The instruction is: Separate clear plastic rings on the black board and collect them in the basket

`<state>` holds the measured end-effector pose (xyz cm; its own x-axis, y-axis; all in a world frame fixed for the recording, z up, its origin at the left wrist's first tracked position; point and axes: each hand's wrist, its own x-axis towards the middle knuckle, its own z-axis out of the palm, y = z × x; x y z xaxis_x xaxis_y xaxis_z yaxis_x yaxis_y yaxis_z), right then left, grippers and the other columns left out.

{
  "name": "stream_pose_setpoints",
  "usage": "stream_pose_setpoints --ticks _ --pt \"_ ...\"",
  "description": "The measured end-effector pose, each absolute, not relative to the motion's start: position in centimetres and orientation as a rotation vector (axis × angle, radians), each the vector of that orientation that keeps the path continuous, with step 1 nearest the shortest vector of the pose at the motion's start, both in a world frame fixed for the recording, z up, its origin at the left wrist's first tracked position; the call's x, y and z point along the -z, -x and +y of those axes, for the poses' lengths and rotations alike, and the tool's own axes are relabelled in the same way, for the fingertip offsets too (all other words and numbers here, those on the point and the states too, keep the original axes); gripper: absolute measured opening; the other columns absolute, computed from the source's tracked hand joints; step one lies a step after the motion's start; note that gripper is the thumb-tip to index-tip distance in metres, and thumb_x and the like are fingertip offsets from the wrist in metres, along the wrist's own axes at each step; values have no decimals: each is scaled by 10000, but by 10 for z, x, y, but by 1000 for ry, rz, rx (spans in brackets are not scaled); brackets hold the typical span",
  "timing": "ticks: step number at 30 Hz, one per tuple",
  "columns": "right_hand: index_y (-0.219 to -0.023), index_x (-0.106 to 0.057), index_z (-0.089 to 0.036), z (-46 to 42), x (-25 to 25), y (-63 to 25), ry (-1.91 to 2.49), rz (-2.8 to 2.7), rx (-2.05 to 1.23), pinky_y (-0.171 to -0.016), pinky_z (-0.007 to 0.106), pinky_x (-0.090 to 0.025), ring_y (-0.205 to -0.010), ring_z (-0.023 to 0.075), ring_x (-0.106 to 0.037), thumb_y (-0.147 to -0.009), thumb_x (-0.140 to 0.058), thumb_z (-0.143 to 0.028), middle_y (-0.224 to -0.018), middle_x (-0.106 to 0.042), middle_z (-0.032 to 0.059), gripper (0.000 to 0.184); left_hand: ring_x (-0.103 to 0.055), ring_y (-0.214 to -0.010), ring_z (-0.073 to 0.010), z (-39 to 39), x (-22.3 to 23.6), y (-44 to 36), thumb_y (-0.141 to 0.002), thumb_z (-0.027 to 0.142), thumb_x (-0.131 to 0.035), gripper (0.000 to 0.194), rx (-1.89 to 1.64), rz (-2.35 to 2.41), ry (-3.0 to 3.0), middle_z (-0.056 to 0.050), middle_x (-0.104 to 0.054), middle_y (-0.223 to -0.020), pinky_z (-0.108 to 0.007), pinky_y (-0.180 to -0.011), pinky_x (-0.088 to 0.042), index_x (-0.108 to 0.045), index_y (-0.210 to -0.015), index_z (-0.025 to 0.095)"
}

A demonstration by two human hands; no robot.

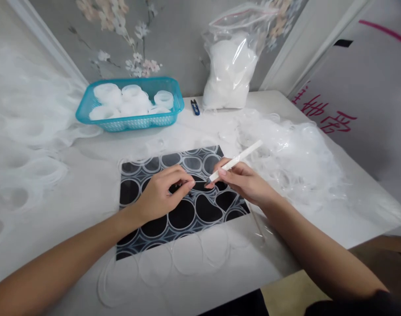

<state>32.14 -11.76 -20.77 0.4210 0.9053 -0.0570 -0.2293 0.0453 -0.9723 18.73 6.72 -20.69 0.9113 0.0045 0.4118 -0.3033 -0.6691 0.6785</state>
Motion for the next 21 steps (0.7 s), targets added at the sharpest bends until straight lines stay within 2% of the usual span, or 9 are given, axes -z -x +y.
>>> stream_pose_setpoints --ticks 4,9,13,21 --pt "-848 -617 -238 -124 206 -321 1256 -746 -995 -795 301 -524 -800 142 -666 -873 -609 -388 -828 -680 4 153 -550 -711 -108 70 207 -182 -888 151 -574 51 -528 -228 -2208 -10 -600 -773 -249 -653 -464 -606 -852 167" --pt "-875 -606 -242 -129 205 -318 1173 -736 -1046 -816 327 -507 -862 158 -661 -890 -593 -378 -880 -707 17 137 -541 -671 -101 69 200 -180 -873 143 -590 71 -440 -145 -2078 11 -597 -747 -243 -627 -460 -602 -818 185" --pt "-865 -605 -239 -128 204 -313 1066 -663 -1083 -843 348 -508 -846 166 -665 -889 -595 -376 -865 -709 19 140 -518 -632 -105 67 191 -177 -888 174 -562 132 -322 -38 -1973 20 -568 -692 -242 -588 -448 -585 -758 193" --pt "-842 -608 -230 -128 200 -309 1016 -620 -1137 -750 330 -515 -761 158 -640 -875 -604 -395 -802 -686 20 168 -517 -605 -120 66 180 -172 -886 189 -536 167 -266 -19 -1907 8 -570 -662 -255 -540 -461 -587 -727 201"
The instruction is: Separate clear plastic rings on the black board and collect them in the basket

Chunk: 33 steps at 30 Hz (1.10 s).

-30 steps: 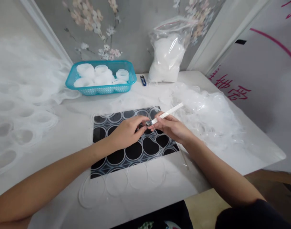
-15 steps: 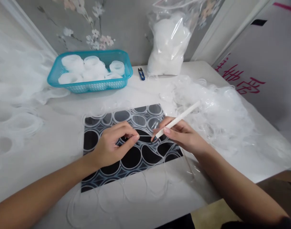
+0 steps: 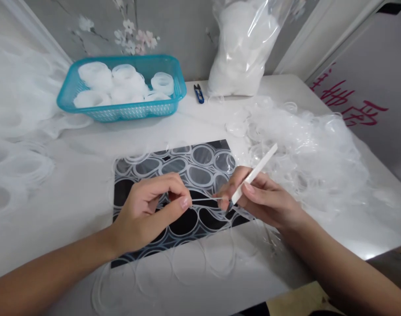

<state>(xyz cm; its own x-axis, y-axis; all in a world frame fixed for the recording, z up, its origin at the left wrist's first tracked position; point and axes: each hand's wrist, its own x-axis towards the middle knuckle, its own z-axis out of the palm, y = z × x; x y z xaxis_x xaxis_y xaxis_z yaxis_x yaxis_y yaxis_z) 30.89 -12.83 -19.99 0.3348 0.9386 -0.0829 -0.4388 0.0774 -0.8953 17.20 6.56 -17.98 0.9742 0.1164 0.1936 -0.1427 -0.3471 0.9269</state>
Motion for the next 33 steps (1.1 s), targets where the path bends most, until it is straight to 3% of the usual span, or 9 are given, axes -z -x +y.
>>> stream_pose_setpoints --ticks 10,13,17,20,24,27,30,33 --pt "-913 -635 -248 -133 194 -309 1003 -711 -1189 -849 394 -513 -861 184 -665 -913 -565 -366 -871 -713 25 138 -541 -600 -117 64 176 -173 -864 132 -536 162 -251 -109 -1960 10 -592 -658 -249 -555 -479 -621 -749 208" --pt "-902 -668 -240 -140 186 -325 1288 -800 -1126 -873 379 -518 -991 207 -654 -897 -589 -346 -993 -710 53 132 -570 -621 -103 66 173 -176 -862 138 -560 160 -186 -306 -2149 -11 -644 -768 -228 -563 -483 -667 -764 205" --pt "-851 -704 -244 -152 189 -356 1743 -847 -752 -861 355 -512 -1126 247 -582 -839 -655 -372 -1064 -676 64 137 -604 -714 -125 86 175 -184 -872 271 -596 137 -326 -344 -2450 -36 -664 -944 -247 -648 -504 -707 -820 212" --pt "-840 -713 -235 -154 199 -366 1951 -940 -728 -771 355 -516 -1022 260 -606 -832 -640 -429 -970 -678 65 207 -617 -902 -209 119 187 -195 -852 446 -594 293 -423 14 -2710 -58 -644 -1017 -336 -814 -506 -701 -972 201" --pt "-840 -693 -204 -147 208 -362 2112 -941 -732 -717 328 -476 -823 203 -604 -849 -576 -461 -839 -666 45 282 -559 -1072 -290 160 209 -209 -841 516 -550 533 -119 483 -2923 -136 -564 -1165 -401 -924 -451 -587 -1200 124" --pt "-800 -665 -178 -142 211 -361 2097 -874 -750 -700 306 -442 -734 167 -574 -822 -574 -477 -775 -645 27 314 -606 -922 -240 171 215 -212 -831 483 -549 493 72 541 -2824 -106 -611 -1034 -333 -830 -465 -561 -1168 124" --pt "-713 -619 -153 -137 216 -365 2035 -784 -741 -609 279 -402 -602 133 -520 -795 -569 -502 -644 -588 12 362 -611 -779 -218 168 212 -211 -851 453 -493 340 197 513 -2770 -50 -642 -832 -306 -723 -451 -593 -1002 165" --pt "-571 -551 -151 -129 218 -366 2131 -728 -664 -559 274 -368 -524 122 -484 -776 -569 -466 -542 -546 13 377 -616 -852 -237 165 210 -208 -870 412 -435 295 226 430 -2810 -70 -657 -887 -320 -767 -448 -604 -907 172"
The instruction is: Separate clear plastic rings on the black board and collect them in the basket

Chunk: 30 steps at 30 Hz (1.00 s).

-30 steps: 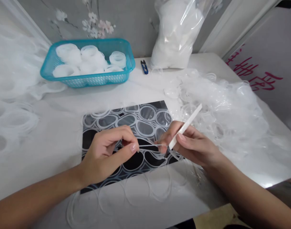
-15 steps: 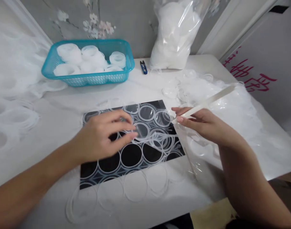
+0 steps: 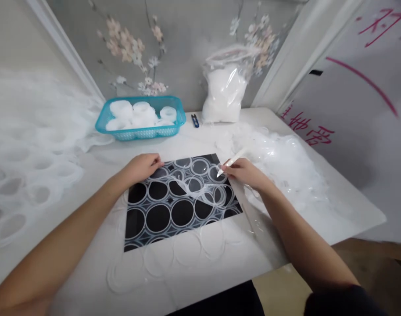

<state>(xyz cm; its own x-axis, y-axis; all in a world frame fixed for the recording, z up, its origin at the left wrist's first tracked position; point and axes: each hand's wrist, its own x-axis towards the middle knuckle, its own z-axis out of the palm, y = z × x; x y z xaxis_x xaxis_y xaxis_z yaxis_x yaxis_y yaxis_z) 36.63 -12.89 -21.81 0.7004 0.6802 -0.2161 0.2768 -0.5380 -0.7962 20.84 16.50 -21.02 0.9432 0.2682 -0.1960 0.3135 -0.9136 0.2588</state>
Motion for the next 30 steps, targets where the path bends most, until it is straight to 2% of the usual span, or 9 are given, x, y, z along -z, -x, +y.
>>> stream_pose_setpoints --ticks 4,6,8,11,15,20,23,27,30 --pt "-546 -580 -146 -114 212 -363 2302 -675 -532 -567 271 -365 -571 154 -549 -773 -565 -372 -555 -599 48 321 -520 -1162 -293 173 213 -210 -871 427 -458 492 45 373 -2938 -182 -528 -1267 -365 -959 -402 -499 -1229 91" --pt "-613 -634 -137 -108 207 -362 2378 -668 -442 -591 269 -382 -639 178 -593 -769 -576 -347 -629 -646 68 269 -543 -1134 -286 179 212 -214 -886 424 -456 486 76 343 -2976 -182 -555 -1229 -356 -943 -416 -505 -1223 78" --pt "-684 -672 -133 -104 204 -363 2413 -681 -395 -612 262 -401 -692 189 -621 -769 -585 -329 -699 -677 77 231 -612 -989 -256 183 208 -218 -900 362 -444 332 154 312 -2987 -131 -644 -1048 -327 -851 -454 -583 -1067 112" --pt "-608 -656 -136 -99 202 -370 2410 -720 -438 -576 246 -405 -649 184 -625 -741 -625 -293 -625 -660 61 208 -639 -872 -249 182 199 -221 -907 292 -435 218 175 313 -3033 -88 -680 -908 -320 -749 -462 -602 -898 153" --pt "-555 -633 -130 -87 200 -388 2403 -702 -350 -572 257 -435 -617 199 -638 -740 -624 -247 -578 -651 68 219 -641 -894 -276 176 188 -220 -949 274 -367 249 -4 495 -3106 -115 -671 -985 -341 -726 -464 -571 -996 139" --pt "-885 -711 -130 -64 190 -404 2310 -724 -30 -880 368 -473 -1020 271 -638 -834 -560 -289 -1048 -700 142 225 -618 -994 -311 151 182 -219 -937 194 -369 303 -249 700 -3148 -171 -636 -1082 -384 -792 -477 -517 -1179 90" --pt "-852 -711 -163 -65 193 -392 2164 -900 121 -1006 424 -410 -1173 288 -563 -815 -609 -278 -1212 -640 137 158 -559 -1119 -298 112 186 -214 -931 222 -445 354 -407 367 -3167 -175 -590 -1210 -399 -924 -447 -499 -1250 79" --pt "-827 -676 -177 -94 211 -355 1968 -1024 -52 -873 377 -491 -938 238 -666 -879 -537 -323 -945 -718 86 209 -558 -1154 -274 51 203 -197 -959 391 -457 416 -419 -444 -3027 -151 -593 -1259 -401 -965 -450 -541 -1230 88" --pt "-845 -643 -175 -124 226 -330 1866 -923 -252 -761 321 -517 -800 203 -679 -893 -521 -399 -837 -708 58 260 -541 -1200 -281 23 221 -186 -953 444 -461 488 -380 -648 -2943 -158 -585 -1286 -392 -997 -438 -535 -1251 65"
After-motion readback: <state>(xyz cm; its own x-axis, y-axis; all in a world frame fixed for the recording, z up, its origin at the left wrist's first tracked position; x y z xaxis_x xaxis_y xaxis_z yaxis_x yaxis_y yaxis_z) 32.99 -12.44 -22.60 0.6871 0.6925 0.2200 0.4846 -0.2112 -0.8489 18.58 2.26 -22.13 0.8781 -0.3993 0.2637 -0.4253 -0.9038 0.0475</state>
